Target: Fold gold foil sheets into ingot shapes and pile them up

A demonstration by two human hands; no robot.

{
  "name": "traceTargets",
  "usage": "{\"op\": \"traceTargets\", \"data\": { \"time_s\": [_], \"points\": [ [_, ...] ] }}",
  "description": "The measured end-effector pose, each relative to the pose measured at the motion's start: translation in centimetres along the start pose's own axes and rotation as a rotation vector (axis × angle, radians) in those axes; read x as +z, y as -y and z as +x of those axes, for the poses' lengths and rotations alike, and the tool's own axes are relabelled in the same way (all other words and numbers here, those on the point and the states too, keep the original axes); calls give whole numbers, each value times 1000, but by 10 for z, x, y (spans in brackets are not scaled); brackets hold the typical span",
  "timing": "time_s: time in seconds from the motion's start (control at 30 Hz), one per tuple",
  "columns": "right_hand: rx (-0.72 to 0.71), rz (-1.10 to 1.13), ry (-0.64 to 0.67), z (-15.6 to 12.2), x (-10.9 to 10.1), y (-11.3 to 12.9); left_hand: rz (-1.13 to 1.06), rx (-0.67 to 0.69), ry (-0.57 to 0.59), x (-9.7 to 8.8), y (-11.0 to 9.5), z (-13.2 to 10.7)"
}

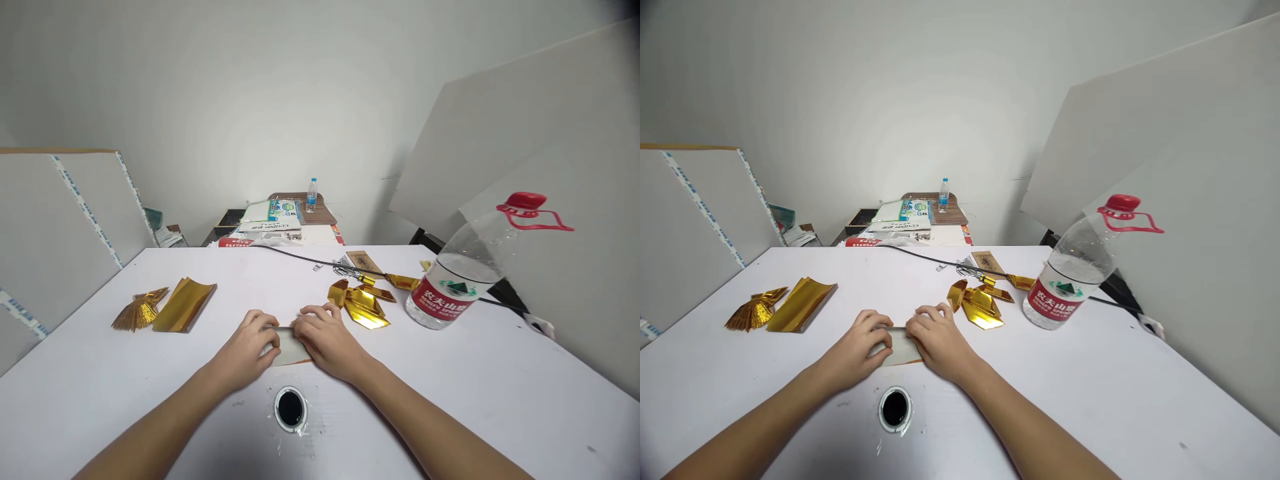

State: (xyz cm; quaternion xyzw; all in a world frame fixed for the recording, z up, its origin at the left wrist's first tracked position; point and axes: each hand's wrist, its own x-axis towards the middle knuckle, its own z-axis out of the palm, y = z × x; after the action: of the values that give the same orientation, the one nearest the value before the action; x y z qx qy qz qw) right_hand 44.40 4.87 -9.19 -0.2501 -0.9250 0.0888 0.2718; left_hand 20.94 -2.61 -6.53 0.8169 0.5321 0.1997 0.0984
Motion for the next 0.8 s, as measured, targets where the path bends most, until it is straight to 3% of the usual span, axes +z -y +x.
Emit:
{"op": "traceTargets", "data": {
  "time_s": [0.17,0.37,0.57,0.67,0.8],
  "points": [
    [34,-30,92,0,-7,7,31,-58,50,-3,-4,2],
    [29,2,211,-3,-14,14,115,101,62,1,1,2],
    [55,33,325,-1,-16,21,149,158,75,0,1,1],
    [91,33,358,0,-23,20,162,129,80,-6,-2,1],
    [148,21,345,-2,-35,10,180,10,170,-20,-5,2]
  ]
}}
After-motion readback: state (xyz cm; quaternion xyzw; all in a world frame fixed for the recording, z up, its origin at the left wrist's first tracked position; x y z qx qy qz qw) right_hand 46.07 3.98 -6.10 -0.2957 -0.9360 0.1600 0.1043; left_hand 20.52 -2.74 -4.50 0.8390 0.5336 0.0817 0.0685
